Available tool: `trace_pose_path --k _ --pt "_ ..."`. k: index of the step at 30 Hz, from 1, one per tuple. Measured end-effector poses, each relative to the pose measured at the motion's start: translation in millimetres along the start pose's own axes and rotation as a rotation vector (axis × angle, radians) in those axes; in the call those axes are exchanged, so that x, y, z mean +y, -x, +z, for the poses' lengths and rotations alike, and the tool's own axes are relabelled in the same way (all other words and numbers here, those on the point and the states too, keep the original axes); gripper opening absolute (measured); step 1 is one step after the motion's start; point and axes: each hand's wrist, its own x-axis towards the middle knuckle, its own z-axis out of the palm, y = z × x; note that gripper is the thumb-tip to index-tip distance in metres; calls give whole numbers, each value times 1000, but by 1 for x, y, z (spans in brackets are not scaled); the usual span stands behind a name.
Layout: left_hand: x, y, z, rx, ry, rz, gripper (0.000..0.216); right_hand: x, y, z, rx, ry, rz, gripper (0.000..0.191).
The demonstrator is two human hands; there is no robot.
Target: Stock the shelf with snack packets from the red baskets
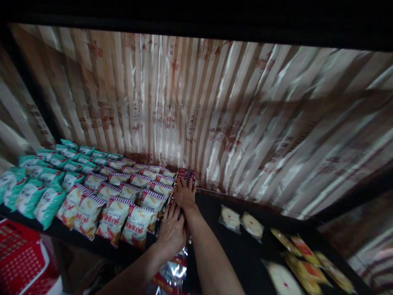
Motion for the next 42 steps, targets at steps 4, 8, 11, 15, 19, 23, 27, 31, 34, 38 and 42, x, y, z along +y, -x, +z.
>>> trace_pose_path --k 4,8,11,15,19,23,27,31,34,38,42 --pt "2 1 -5 -3 -4 -11 51 -2 -1 -2 -68 64 25 53" --pt "4 -1 -7 -17 -4 -6 51 0 -2 0 -88 62 24 53" --pt "4 -2 -7 -24 2 -7 51 2 -3 3 -79 66 27 53" --pt "1 -3 -2 -14 5 8 52 4 -5 6 -60 73 22 53" --pt "-1 -3 3 -5 10 10 52 3 -4 5 -85 72 38 52" --pt "-2 -3 6 0 14 8 50 2 -3 6 -78 59 33 52" --pt "-3 -4 6 9 12 9 52 2 -4 9 -80 63 23 52" --pt "-5 -3 7 17 26 2 52 2 -6 12 -75 67 13 51" --pt "-7 -2 9 25 40 -8 51 0 -7 13 -81 68 2 52" --pt "-9 -2 10 23 52 -23 51 -3 -8 15 -90 87 11 55" --pt "-9 -2 7 27 58 -23 50 -4 -8 18 -72 109 23 59"
